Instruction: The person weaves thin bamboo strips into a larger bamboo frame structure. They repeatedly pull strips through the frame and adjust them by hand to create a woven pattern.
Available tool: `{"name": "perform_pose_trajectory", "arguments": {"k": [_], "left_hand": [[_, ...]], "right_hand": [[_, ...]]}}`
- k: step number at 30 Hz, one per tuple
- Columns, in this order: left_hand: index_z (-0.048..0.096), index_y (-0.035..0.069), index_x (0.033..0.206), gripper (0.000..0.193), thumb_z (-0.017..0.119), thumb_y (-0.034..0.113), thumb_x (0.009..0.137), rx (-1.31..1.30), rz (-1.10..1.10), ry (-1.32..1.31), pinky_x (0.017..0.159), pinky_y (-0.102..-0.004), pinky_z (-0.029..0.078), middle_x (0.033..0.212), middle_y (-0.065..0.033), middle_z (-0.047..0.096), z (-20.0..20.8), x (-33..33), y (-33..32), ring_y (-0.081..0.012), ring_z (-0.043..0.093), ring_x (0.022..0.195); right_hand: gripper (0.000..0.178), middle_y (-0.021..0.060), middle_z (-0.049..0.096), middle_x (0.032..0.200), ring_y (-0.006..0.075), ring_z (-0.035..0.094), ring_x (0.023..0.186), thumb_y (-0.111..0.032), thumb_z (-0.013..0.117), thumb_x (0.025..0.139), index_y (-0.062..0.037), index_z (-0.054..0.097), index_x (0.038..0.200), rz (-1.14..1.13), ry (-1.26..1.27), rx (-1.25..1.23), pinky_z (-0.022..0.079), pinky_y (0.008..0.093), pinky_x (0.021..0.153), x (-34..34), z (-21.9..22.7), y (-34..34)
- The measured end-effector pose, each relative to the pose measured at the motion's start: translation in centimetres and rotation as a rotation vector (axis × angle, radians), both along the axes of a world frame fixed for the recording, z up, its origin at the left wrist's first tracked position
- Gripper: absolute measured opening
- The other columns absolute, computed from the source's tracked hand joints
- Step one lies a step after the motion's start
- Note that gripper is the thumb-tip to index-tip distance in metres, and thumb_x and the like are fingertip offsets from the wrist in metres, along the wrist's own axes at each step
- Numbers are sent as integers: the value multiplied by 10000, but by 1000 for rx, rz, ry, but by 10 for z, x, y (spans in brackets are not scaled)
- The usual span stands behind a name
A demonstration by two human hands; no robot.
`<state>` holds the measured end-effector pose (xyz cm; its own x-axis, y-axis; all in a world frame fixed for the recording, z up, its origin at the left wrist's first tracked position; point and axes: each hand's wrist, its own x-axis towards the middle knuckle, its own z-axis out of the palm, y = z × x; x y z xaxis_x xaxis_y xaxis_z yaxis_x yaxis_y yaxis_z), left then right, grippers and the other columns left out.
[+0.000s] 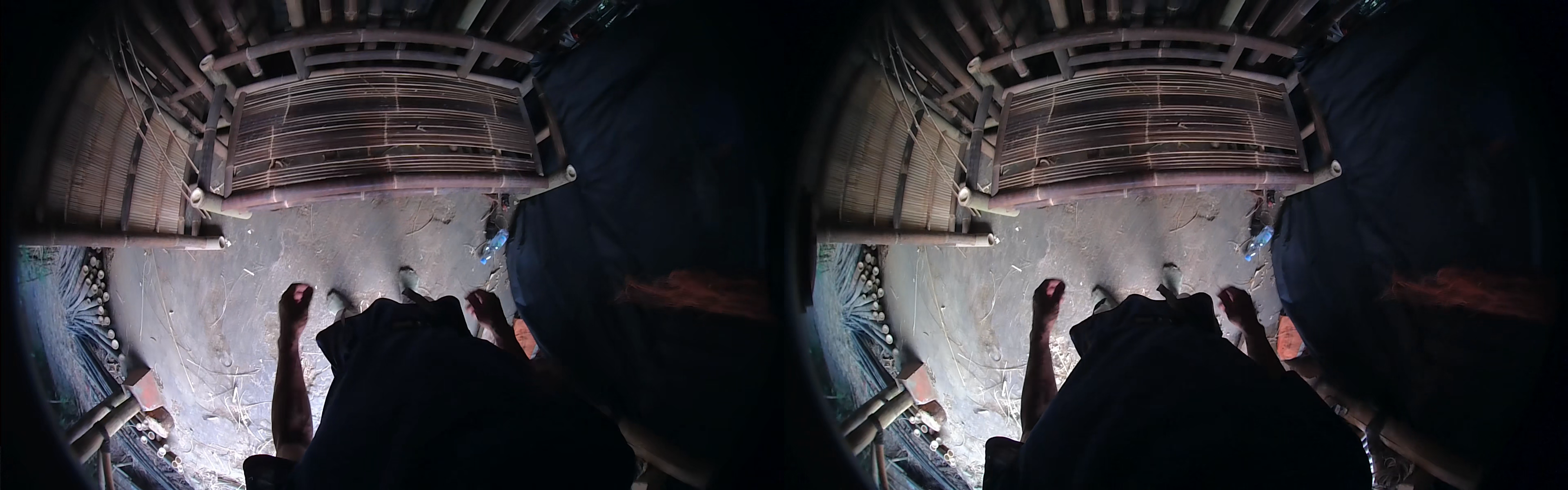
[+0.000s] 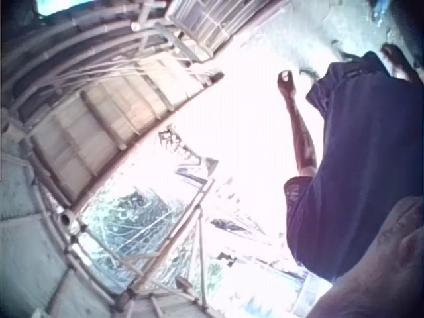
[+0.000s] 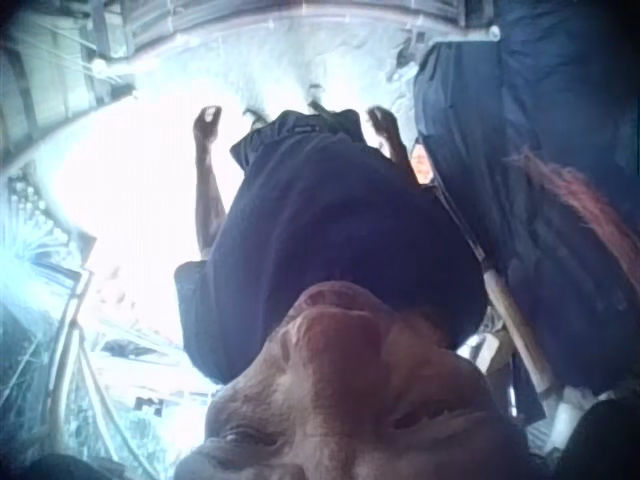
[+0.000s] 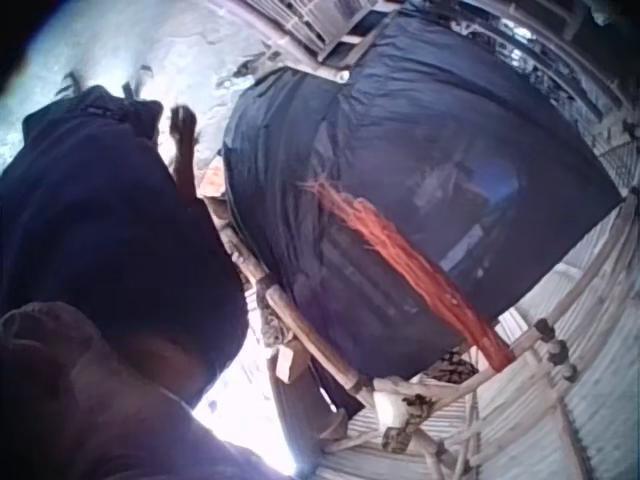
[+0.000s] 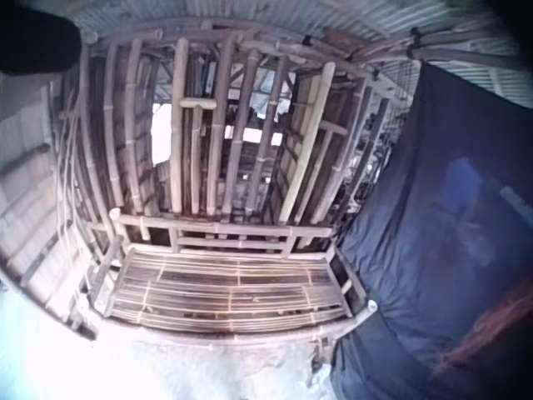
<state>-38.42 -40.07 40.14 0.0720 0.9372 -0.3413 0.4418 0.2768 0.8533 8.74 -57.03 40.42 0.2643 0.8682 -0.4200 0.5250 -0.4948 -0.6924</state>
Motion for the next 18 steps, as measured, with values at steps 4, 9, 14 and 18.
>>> {"name": "perform_pose_trajectory", "arguments": {"k": [4, 9, 14, 18], "left_hand": [[607, 50, 1134, 321, 693, 112, 831, 121, -363, -211, 829, -284, 492, 1008, -67, 659, 120, 161, 40, -146, 620, 901], [647, 85, 1096, 299, 698, 204, 826, 320, -701, -239, 864, -347, 488, 1039, -107, 665, 172, 232, 35, -238, 628, 979], [686, 33, 929, 178, 681, 187, 838, 181, -598, -220, 713, -324, 528, 864, -87, 697, 175, 217, 22, -200, 665, 793], [672, 19, 901, 129, 645, 137, 857, 282, -513, -137, 685, -311, 514, 881, -98, 674, 154, 180, 12, -173, 643, 777]], "right_hand": [[258, 91, 664, 756, 167, 653, 723, -219, 498, 942, -18, 646, 1009, 293, 87, 120, 499, 297, 703, -21, 128, 103], [226, 94, 685, 815, 166, 666, 763, -195, 535, 929, -7, 649, 984, 469, 199, 42, 510, 299, 717, -37, 186, 136], [237, 115, 678, 794, 222, 674, 748, -224, 560, 877, -18, 664, 931, 394, 191, 104, 513, 326, 693, -25, 185, 130], [193, 93, 684, 814, 178, 666, 780, -187, 618, 859, -7, 665, 910, 313, 319, 133, 519, 309, 713, -16, 165, 122]]}}
